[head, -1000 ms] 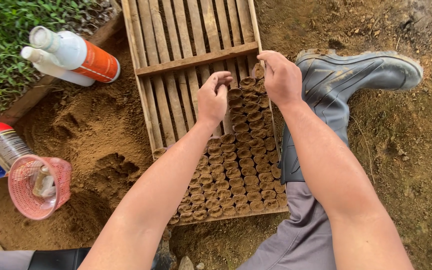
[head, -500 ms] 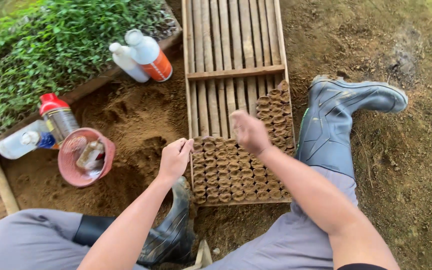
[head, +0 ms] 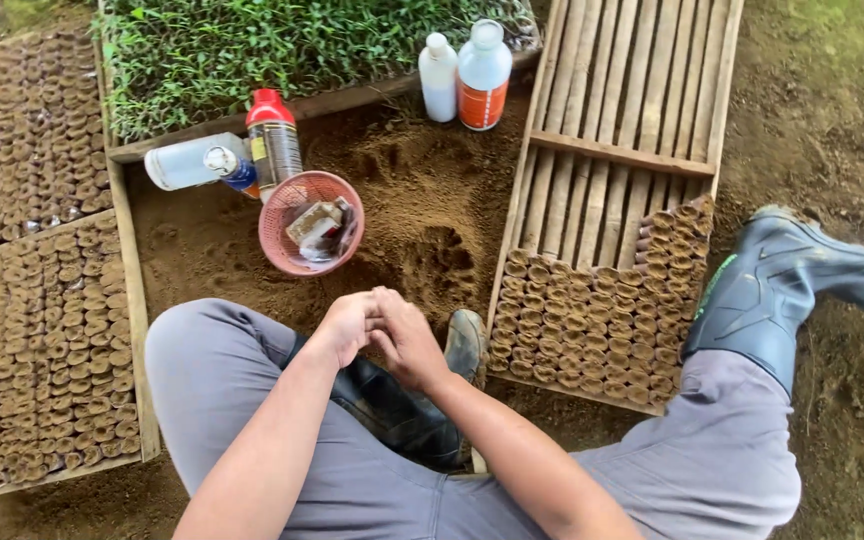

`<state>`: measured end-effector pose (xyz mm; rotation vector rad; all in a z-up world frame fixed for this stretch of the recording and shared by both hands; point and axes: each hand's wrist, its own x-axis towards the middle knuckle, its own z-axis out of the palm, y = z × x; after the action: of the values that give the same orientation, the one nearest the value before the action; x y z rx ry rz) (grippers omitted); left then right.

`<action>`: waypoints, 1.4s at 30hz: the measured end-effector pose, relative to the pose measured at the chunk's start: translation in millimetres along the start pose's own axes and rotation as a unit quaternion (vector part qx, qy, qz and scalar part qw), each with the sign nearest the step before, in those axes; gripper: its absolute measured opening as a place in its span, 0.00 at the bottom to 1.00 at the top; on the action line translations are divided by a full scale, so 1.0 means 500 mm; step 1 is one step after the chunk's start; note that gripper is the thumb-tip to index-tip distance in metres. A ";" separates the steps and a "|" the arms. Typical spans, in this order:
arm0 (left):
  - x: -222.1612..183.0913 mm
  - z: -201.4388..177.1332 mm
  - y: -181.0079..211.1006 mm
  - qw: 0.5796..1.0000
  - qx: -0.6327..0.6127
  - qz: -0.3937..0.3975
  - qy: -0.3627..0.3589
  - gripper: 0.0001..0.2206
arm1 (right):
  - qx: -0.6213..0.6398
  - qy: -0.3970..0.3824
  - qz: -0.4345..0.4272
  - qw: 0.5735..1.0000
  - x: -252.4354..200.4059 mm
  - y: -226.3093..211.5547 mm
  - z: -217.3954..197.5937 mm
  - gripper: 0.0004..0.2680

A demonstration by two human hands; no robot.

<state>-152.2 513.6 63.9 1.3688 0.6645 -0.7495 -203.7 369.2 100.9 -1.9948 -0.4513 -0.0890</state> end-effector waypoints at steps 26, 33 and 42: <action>0.178 -0.189 0.185 0.676 0.633 0.042 0.374 0.18 | -0.281 -0.011 -0.016 0.959 -0.043 0.115 0.054 0.10; 0.176 -0.193 0.168 0.678 0.629 0.112 0.363 0.09 | -0.258 0.004 -0.012 0.966 -0.042 0.112 0.049 0.09; -0.005 -0.042 0.155 0.914 0.212 0.274 0.209 0.10 | -0.048 0.037 0.156 0.986 -0.049 0.145 0.053 0.08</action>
<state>-91.7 538.4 110.7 2.0350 0.4116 -0.1392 -204.5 357.6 20.7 -2.1258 -0.0836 0.0118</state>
